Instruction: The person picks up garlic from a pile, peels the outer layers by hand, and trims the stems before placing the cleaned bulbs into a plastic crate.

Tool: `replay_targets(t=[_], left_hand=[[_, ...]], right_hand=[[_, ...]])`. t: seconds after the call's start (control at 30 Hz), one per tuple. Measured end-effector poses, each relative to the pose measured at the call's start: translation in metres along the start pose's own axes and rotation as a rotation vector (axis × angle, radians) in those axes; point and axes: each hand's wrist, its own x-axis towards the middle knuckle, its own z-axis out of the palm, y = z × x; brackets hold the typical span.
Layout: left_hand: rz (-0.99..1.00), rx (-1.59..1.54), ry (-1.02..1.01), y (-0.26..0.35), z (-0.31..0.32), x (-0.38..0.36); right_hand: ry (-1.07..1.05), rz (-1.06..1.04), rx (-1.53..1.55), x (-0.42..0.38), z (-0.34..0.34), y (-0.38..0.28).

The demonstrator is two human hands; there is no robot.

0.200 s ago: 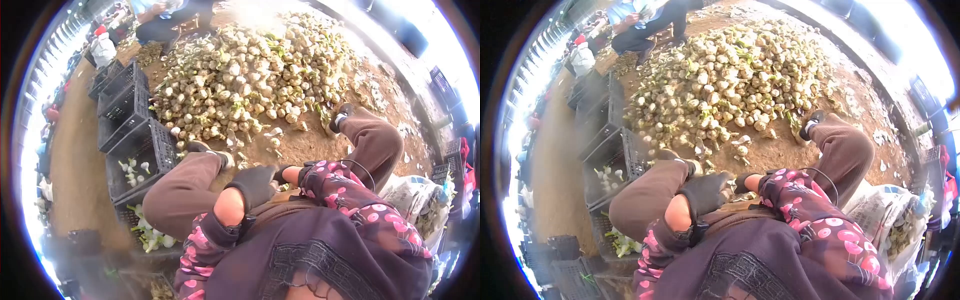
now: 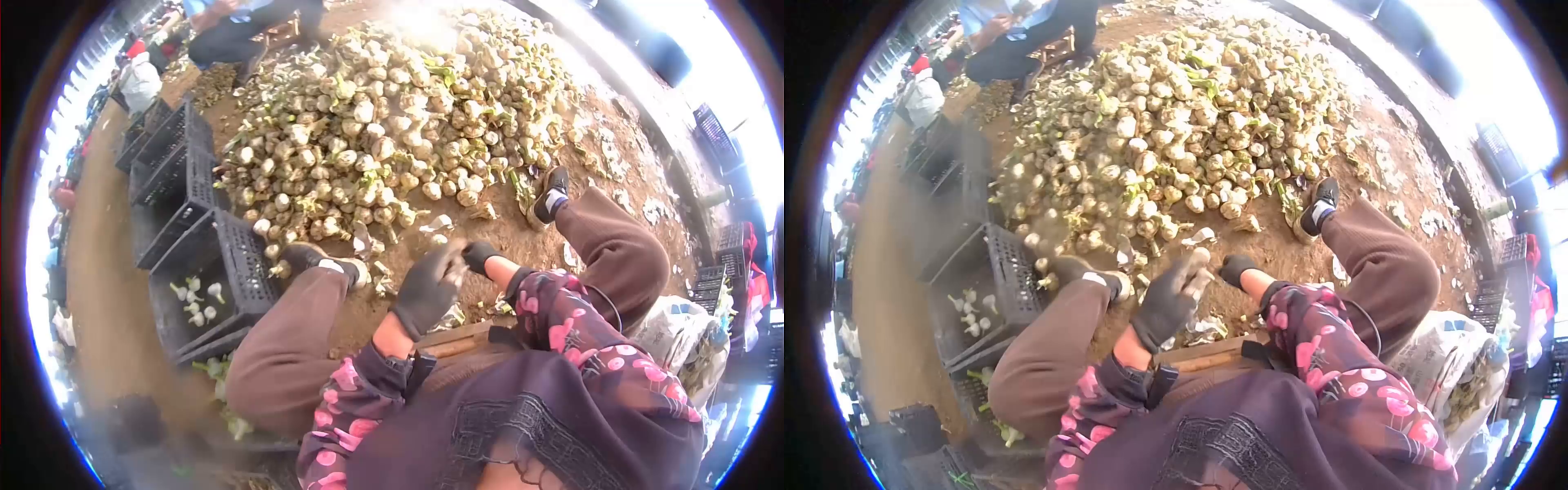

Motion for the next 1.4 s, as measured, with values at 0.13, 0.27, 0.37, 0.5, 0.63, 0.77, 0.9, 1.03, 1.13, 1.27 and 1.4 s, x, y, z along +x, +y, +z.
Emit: replay_targets(t=[0.13, 0.27, 0.37, 0.5, 0.63, 0.77, 0.9, 1.03, 1.13, 1.27, 1.4], left_hand=[[-0.514, 0.403, -0.269, -0.099, -0.027, 0.007], [-0.261, 0.311, -0.126, -0.097, -0.024, 0.02], [-0.292, 0.224, -0.205, -0.099, -0.027, 0.025], [-0.679, 0.113, -0.274, -0.121, -0.041, 0.023], [-0.556, 0.028, -0.098, -0.135, -0.037, 0.027], [-0.545, -0.012, -0.166, -0.157, -0.04, 0.014], [-0.499, 0.251, -0.114, -0.141, -0.042, 0.016], [-0.521, 0.135, -0.065, -0.124, -0.045, 0.022], [-0.484, 0.133, -0.08, -0.129, -0.046, 0.023], [-0.485, -0.074, 0.169, -0.128, -0.044, 0.03], [-0.416, -0.495, 0.32, -0.113, -0.054, 0.034]], right_hand=[[0.32, 0.047, 0.101, 0.028, -0.056, -0.015], [0.613, -0.098, -0.007, 0.12, -0.116, -0.03], [0.626, 0.136, 0.101, 0.162, -0.147, -0.056], [0.652, -0.19, -0.291, 0.158, -0.104, -0.037], [0.732, -0.411, -0.428, 0.12, -0.07, -0.007], [0.571, -0.124, -0.075, 0.108, -0.112, -0.061], [0.607, 0.025, 0.05, 0.2, -0.119, -0.098], [0.488, 0.151, 0.214, 0.212, -0.124, -0.109], [0.325, -0.17, 0.454, 0.197, -0.119, -0.074], [0.074, -0.328, 1.22, 0.128, -0.095, -0.05], [-0.421, -0.4, 1.448, 0.034, -0.074, -0.069]])
